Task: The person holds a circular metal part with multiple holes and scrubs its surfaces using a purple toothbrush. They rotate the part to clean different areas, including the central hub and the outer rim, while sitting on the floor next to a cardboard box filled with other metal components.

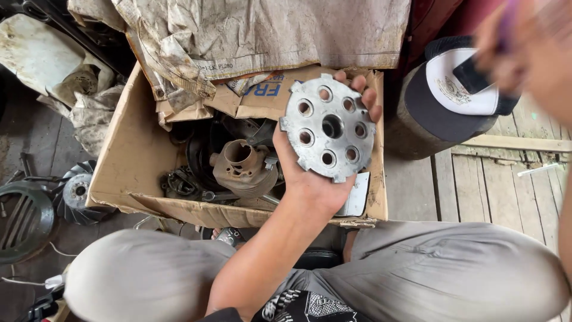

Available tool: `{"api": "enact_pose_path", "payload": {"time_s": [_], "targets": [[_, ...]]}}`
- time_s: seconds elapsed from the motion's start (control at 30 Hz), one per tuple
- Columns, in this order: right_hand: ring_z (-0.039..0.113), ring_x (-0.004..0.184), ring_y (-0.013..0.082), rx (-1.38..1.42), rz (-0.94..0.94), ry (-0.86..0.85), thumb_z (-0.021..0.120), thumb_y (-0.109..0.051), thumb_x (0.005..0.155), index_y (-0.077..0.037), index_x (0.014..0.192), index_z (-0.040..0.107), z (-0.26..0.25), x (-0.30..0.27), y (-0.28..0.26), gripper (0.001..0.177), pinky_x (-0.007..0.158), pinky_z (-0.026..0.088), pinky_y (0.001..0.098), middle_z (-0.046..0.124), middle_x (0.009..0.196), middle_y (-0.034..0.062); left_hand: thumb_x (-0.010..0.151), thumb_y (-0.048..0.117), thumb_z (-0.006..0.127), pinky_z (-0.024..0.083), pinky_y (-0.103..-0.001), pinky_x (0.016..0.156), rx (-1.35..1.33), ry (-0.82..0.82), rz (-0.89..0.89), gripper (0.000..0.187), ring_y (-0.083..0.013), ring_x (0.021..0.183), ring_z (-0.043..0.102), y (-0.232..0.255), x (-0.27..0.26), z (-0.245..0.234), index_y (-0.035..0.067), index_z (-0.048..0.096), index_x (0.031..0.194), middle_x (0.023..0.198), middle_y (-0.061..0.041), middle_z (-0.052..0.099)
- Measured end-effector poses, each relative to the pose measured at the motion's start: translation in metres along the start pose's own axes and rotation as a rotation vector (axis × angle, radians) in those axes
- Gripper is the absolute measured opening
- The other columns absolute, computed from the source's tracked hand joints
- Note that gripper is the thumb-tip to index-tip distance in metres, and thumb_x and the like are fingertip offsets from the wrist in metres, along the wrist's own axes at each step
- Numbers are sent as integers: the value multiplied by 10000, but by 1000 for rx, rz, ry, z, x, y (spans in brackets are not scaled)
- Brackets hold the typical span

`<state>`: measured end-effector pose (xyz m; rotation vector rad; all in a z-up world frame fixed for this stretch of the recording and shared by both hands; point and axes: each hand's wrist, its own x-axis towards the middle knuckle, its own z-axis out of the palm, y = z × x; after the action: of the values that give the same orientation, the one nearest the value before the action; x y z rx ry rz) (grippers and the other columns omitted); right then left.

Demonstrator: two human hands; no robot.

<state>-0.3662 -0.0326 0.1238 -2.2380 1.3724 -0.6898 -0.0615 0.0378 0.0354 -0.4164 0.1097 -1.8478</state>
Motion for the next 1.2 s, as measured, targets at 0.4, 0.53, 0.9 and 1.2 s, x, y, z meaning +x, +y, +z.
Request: {"api": "enact_pose_path", "payload": {"time_s": [0.4,0.53,0.9,1.2], "targets": [[359,354,195,-106,31,-365,559,-362,983,-66,840,765,85,7,-124,388,392,304,370,514,412,75,1038,498,521,517,-431,1072,203,191,195,567,-301,1222,625,-13,-43,26,23,572,1344,1287,-167,654],[345,353,207,-110,26,-362,592,-292,976,-76,916,765,84,1,-132,283,383,300,387,541,418,90,1047,563,549,540,-434,1050,165,168,143,641,-301,1222,630,-16,-49,30,-22,598,1306,1261,-184,670],[469,273,254,-175,119,-341,647,-284,921,-142,914,718,88,-30,-170,159,378,351,423,677,419,62,1072,568,524,581,-418,985,57,167,53,639,-339,1243,563,-8,-64,36,-3,514,1358,1311,-220,566],[663,417,260,-501,219,-474,672,-412,864,-341,989,718,88,-41,-167,151,524,485,439,748,512,-3,1076,551,508,506,-482,1091,105,150,169,669,-373,1274,590,-4,-69,38,-3,470,1449,1358,-223,577]]}}
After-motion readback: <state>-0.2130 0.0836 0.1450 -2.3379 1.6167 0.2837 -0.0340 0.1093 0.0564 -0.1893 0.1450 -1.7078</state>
